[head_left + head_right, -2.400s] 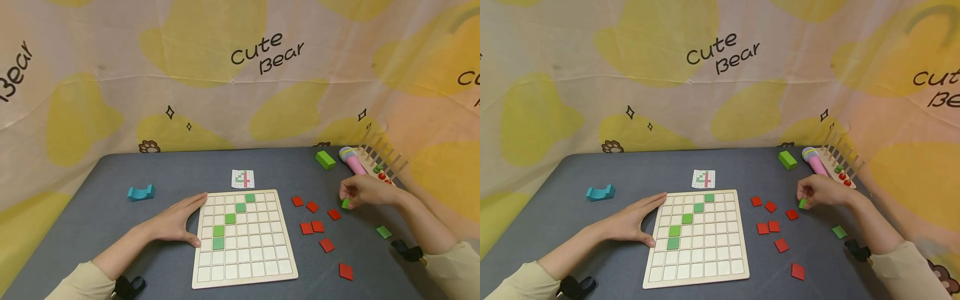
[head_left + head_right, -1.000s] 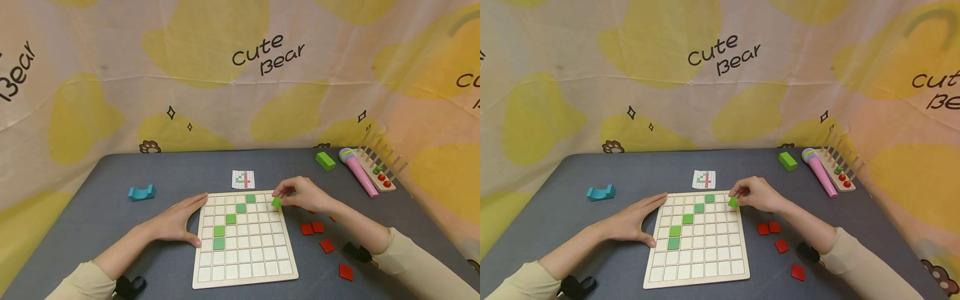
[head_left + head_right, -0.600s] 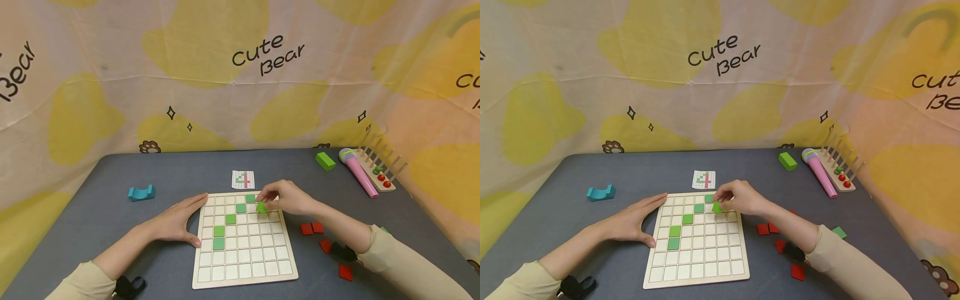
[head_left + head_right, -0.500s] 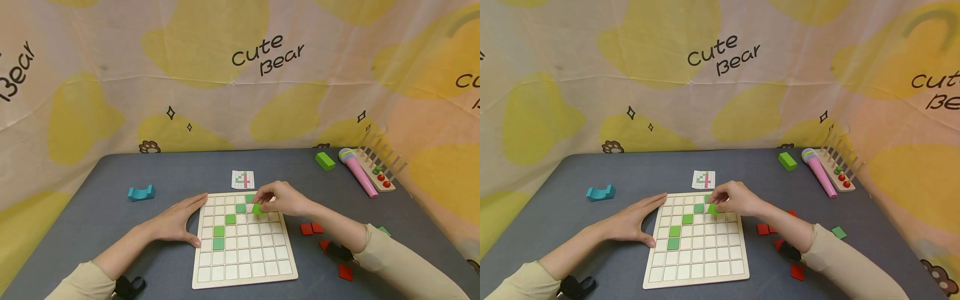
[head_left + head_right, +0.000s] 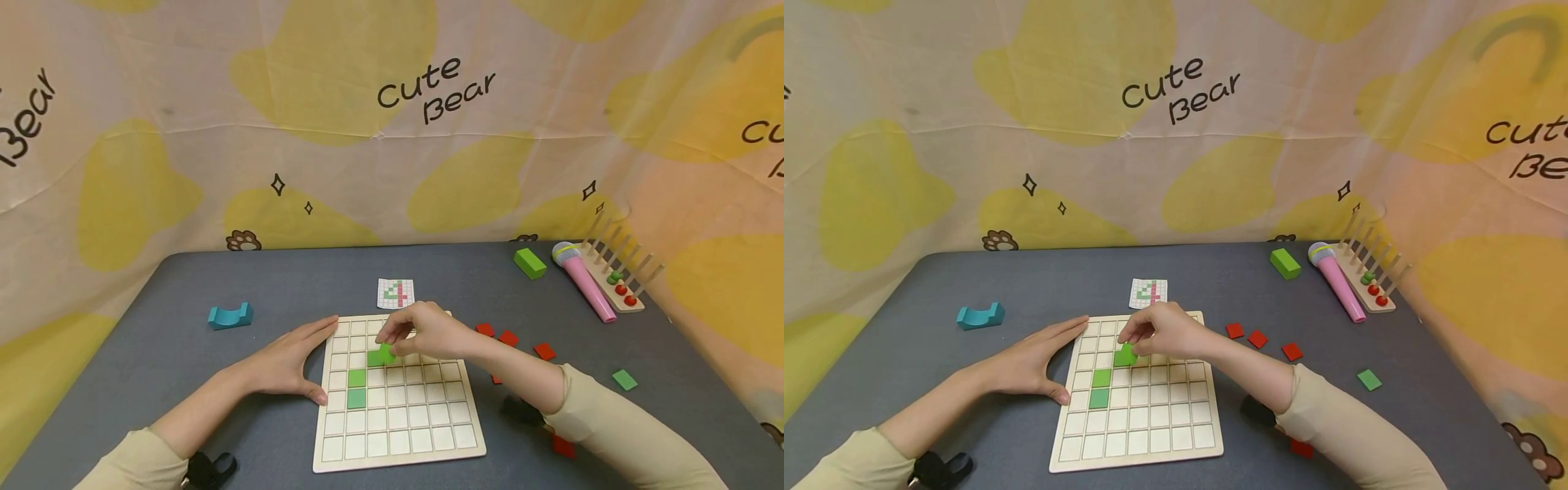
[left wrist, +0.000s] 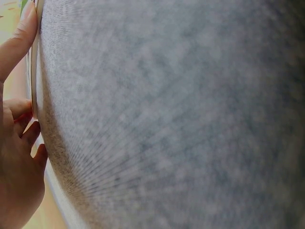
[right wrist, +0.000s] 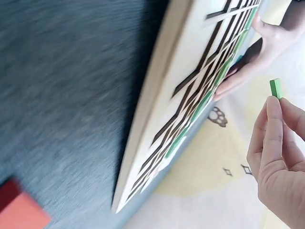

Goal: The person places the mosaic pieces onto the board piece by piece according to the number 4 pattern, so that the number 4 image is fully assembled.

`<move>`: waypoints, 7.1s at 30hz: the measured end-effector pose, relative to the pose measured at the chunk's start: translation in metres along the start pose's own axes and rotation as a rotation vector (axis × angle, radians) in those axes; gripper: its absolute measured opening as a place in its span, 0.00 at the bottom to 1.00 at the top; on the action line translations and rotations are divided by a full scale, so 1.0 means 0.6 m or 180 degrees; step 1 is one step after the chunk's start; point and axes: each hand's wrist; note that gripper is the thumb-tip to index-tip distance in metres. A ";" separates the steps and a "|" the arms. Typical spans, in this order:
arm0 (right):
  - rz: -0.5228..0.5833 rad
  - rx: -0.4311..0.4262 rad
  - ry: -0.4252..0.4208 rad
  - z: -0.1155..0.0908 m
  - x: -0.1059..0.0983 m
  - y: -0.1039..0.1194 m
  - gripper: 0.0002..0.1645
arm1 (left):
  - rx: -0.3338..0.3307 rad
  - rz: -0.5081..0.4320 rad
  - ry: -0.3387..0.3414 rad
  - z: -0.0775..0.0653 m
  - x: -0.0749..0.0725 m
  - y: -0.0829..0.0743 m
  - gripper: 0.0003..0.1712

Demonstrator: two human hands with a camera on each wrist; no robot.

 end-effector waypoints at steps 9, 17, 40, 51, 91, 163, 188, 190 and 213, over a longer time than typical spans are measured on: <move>0.0107 -0.0120 0.0110 0.017 0.020 0.024 0.11 | -0.0007 0.0000 -0.0027 -0.002 0.000 0.001 0.74; 0.0184 -0.0276 0.0225 0.029 0.031 0.038 0.12 | 0.0039 0.0012 -0.0044 -0.002 -0.001 0.003 0.73; -0.0475 0.0345 0.0619 0.035 0.055 0.026 0.11 | 0.0012 0.0015 -0.0040 -0.002 0.000 0.000 0.74; -0.0592 0.0272 0.0602 0.031 0.062 0.027 0.09 | 0.0047 0.0021 -0.0056 -0.002 -0.001 -0.001 0.74; -0.0733 0.0238 0.0048 -0.019 -0.057 -0.001 0.06 | 0.0046 0.0011 -0.0037 -0.003 0.000 0.001 0.74; 0.0142 0.0863 0.1058 -0.310 -0.285 -0.367 0.14 | 0.0061 0.0032 -0.0020 -0.002 0.000 0.000 0.73; -0.0083 0.0648 0.0921 -0.292 -0.279 -0.325 0.08 | 0.0055 0.0038 -0.0003 -0.001 -0.001 -0.002 0.73; -0.0115 0.0612 0.0843 -0.285 -0.277 -0.315 0.08 | 0.0052 0.0037 -0.0005 -0.001 -0.002 -0.002 0.73; -0.0131 -0.0037 0.0286 -0.177 -0.209 -0.205 0.07 | 0.0034 0.0029 -0.0024 -0.003 -0.001 -0.001 0.73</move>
Point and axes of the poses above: each hand's wrist, its own z-axis towards the middle knuckle, its own x-axis out of the palm, y = z × x, and after that the axes turned 12 degrees about x, right-handed
